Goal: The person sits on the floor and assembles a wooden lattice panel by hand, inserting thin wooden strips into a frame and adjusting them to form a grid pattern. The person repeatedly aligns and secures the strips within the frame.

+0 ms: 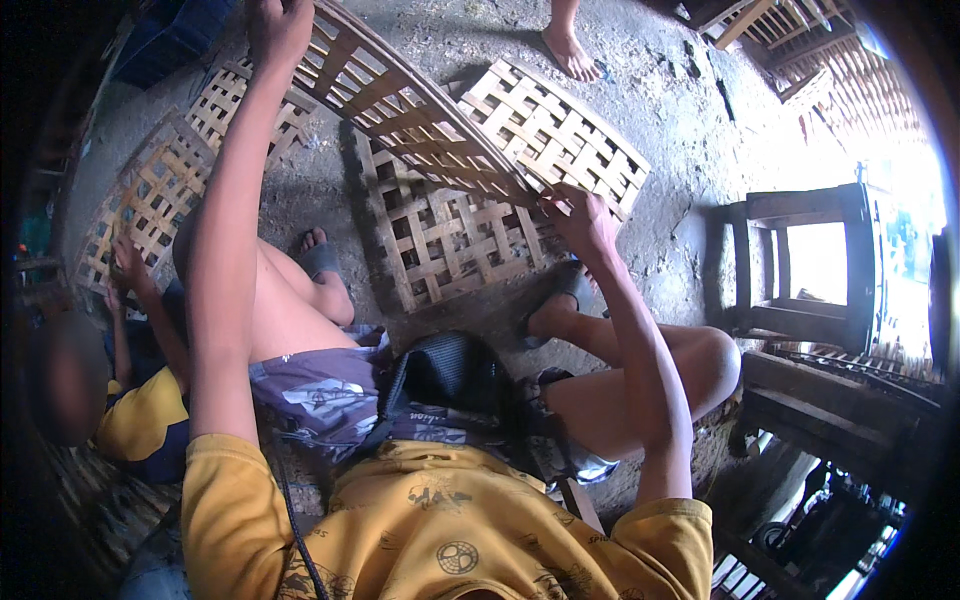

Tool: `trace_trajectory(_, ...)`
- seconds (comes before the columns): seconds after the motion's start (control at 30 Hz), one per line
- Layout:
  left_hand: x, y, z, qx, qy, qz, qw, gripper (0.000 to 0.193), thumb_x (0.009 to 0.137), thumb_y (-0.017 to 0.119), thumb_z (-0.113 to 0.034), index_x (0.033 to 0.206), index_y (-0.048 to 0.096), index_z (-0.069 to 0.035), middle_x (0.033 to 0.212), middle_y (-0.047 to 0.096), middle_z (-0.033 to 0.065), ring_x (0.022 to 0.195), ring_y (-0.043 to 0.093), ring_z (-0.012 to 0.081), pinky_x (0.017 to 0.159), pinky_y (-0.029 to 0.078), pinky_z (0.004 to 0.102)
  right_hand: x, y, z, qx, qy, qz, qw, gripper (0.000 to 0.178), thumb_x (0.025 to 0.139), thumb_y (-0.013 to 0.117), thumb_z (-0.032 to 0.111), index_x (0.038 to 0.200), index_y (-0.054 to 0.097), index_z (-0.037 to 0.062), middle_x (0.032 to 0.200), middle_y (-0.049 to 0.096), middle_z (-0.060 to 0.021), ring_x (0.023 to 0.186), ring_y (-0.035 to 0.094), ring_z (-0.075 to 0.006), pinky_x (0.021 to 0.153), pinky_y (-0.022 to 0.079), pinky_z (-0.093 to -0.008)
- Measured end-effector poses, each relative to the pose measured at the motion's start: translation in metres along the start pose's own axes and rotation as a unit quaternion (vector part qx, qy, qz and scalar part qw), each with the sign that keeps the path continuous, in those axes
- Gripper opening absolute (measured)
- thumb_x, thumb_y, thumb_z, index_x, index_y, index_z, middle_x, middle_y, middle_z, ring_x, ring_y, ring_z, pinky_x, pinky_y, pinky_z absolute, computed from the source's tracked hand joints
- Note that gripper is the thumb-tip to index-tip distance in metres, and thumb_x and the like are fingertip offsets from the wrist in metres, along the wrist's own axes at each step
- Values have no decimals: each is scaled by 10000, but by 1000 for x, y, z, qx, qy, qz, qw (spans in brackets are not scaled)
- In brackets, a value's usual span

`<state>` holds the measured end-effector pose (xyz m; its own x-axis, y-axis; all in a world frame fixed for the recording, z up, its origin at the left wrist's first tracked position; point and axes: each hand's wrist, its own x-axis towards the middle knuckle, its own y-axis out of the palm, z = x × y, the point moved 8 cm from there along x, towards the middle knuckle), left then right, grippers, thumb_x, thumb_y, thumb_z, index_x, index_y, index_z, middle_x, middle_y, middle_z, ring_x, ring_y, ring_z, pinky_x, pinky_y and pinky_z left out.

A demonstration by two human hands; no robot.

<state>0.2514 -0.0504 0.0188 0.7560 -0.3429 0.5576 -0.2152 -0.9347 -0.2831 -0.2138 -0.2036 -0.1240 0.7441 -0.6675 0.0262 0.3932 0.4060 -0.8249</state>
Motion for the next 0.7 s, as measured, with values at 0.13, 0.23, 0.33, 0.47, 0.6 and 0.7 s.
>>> trace_trajectory(0.13, 7, -8, 0, 21, 91, -27, 995, 712, 1065, 539, -353, 1618, 258, -3, 1644, 343, 224, 1508, 346, 341, 1229, 289, 397, 3, 9, 7, 19, -10, 11, 1000, 181, 925, 724, 204, 1077, 776, 121, 913, 763, -131, 790, 733, -307, 716, 566, -423)
trace_trajectory(0.23, 5, -6, -5, 19, 107, -42, 993, 719, 1067, 535, -333, 1626, 229, -2, 1662, 311, 221, 1518, 332, 334, 1230, 287, 387, 1, 6, 2, -3, -3, 9, 1000, 158, 931, 718, 211, 1043, 775, 115, 904, 757, -130, 785, 732, -314, 712, 565, -432)
trace_trajectory(0.33, 5, -6, -10, 18, 125, -49, 991, 716, 1063, 542, -327, 1621, 238, 4, 1646, 336, 227, 1501, 361, 328, 1215, 311, 384, 0, 6, 7, -29, -56, -9, 998, 156, 908, 739, 192, 1032, 771, 103, 890, 744, -133, 801, 726, -338, 702, 557, -446)
trace_trajectory(0.47, 2, -3, -15, 16, 73, -22, 997, 713, 1051, 566, -341, 1601, 280, 12, 1587, 419, 243, 1445, 438, 331, 1167, 374, 394, -4, 8, 15, -94, -114, -27, 989, 142, 902, 736, 161, 1026, 727, 94, 852, 706, -119, 772, 706, -365, 663, 541, -471)
trace_trajectory(0.6, 0, -1, -17, 10, 18, 10, 1000, 711, 1046, 570, -357, 1588, 305, 18, 1552, 455, 252, 1414, 469, 337, 1138, 401, 403, -8, 9, 12, -129, -95, -26, 987, 113, 893, 708, 117, 998, 675, 93, 874, 699, -134, 751, 695, -383, 636, 532, -492)
trace_trajectory(0.7, 1, -6, 2, 57, -12, -1, 998, 722, 1049, 559, -369, 1597, 291, 18, 1599, 397, 251, 1471, 403, 336, 1182, 351, 395, -9, 9, 15, -130, -95, -36, 986, 101, 870, 699, 96, 964, 662, 90, 852, 704, -153, 749, 695, -394, 643, 533, -500)
